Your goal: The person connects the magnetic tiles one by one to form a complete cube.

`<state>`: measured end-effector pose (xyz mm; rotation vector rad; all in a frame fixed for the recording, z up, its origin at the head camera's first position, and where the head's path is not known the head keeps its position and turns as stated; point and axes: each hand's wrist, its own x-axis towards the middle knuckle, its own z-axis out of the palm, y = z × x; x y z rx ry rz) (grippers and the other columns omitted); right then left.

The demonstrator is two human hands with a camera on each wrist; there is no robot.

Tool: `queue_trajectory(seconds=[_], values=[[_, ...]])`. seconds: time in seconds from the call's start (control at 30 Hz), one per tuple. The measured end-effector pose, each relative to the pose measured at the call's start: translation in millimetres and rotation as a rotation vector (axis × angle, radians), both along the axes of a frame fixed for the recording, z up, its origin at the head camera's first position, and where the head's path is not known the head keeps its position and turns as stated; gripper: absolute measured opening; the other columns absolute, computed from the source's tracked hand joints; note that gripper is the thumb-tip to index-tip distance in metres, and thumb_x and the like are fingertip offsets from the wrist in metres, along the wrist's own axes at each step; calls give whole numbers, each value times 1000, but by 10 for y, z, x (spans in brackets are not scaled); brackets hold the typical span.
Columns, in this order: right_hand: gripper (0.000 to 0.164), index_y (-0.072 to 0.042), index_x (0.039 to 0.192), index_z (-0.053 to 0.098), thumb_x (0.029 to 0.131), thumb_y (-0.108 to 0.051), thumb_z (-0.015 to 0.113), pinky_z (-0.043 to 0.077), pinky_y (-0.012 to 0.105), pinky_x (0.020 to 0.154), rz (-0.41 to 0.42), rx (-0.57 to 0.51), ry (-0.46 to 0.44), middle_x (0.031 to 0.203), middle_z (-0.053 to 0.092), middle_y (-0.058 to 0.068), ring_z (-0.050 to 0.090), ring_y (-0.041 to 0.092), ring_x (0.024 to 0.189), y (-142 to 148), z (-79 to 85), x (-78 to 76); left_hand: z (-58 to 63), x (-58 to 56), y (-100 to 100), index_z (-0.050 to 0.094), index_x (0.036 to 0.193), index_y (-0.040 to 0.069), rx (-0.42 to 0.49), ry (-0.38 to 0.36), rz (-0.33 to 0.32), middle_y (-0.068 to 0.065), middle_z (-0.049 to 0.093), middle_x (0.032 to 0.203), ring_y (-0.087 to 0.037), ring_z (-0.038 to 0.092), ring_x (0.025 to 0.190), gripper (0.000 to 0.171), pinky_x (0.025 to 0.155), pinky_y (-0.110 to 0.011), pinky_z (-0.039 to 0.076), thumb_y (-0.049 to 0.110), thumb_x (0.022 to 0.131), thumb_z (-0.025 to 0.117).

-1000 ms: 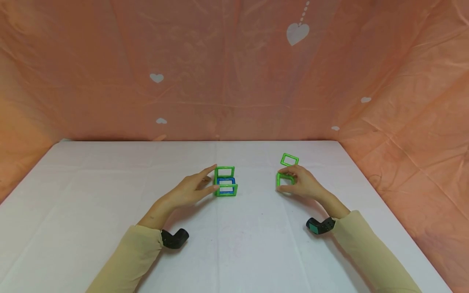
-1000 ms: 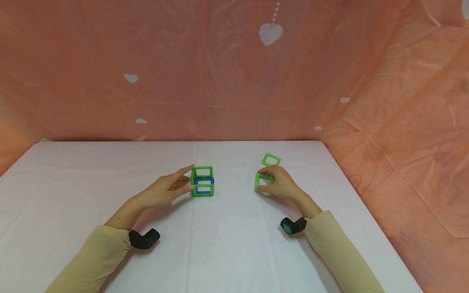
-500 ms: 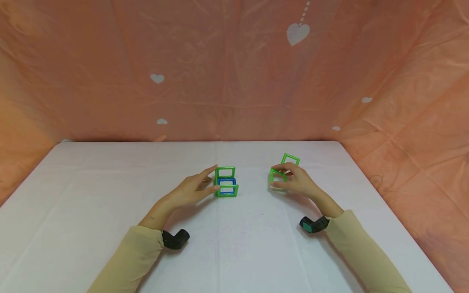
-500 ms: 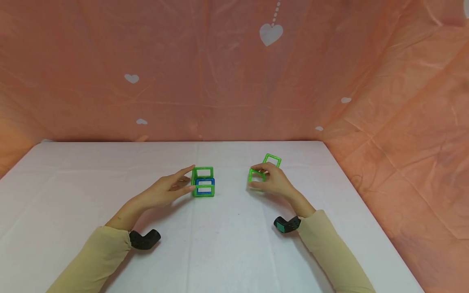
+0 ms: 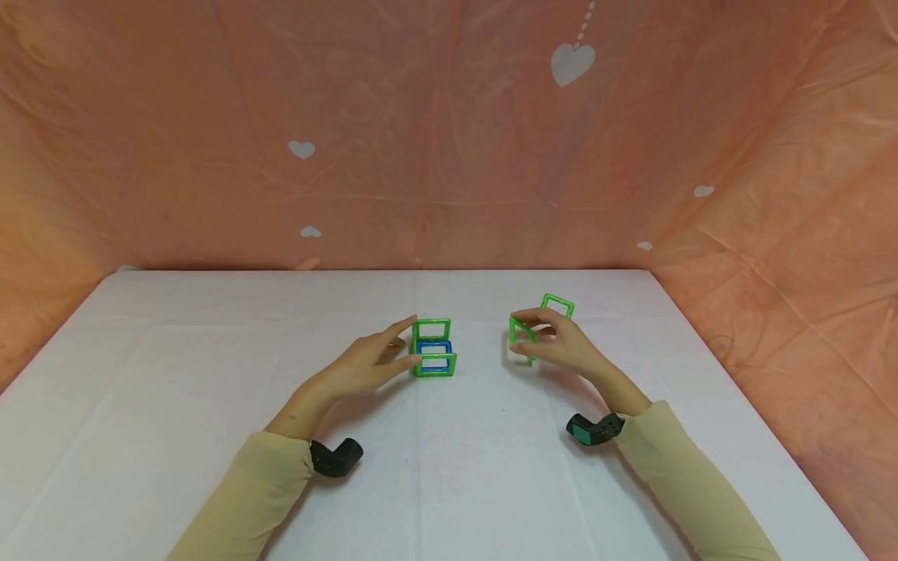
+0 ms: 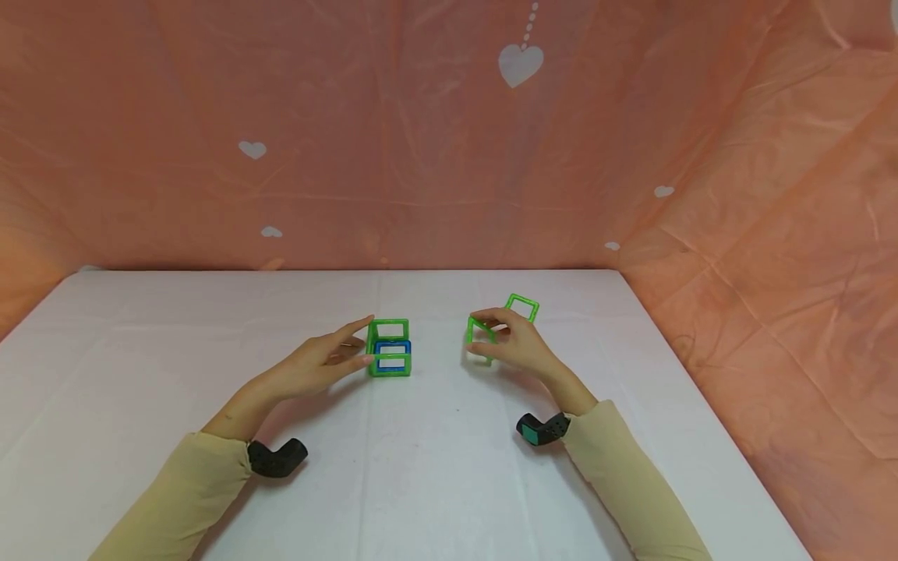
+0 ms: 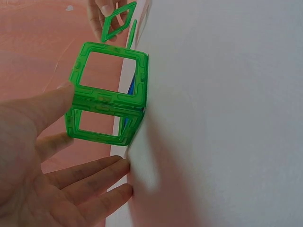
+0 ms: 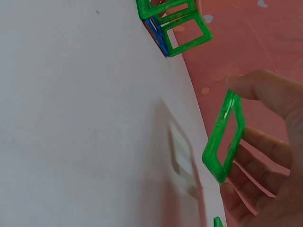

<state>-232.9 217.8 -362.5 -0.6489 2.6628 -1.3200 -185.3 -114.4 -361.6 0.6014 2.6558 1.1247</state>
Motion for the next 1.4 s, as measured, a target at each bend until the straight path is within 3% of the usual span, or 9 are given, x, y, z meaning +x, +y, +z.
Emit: queue_trajectory(seconds=[0.63,0.93,1.4], values=[[53,-5,130,57,82,-16,75,44,45,100,48,-63,-41,128,60,13,54,29,119,-172,18,-22,-3,6,-2,26,152,12,-7,5,-1,-25,56,129,-39,54,120,66,103,-54,40,34,97,55],[53,-4,130,55,82,-12,75,46,45,101,41,-146,-140,128,57,16,52,34,122,-282,6,-12,9,7,4,26,152,10,-11,17,-6,-26,56,129,-39,54,120,66,103,-54,40,32,97,56],[56,2,133,51,82,-6,74,43,47,103,115,-204,-107,133,54,21,51,34,123,-435,-29,-27,9,6,9,25,152,11,-33,12,8,-26,56,130,-39,52,123,66,104,-54,38,33,97,55]])
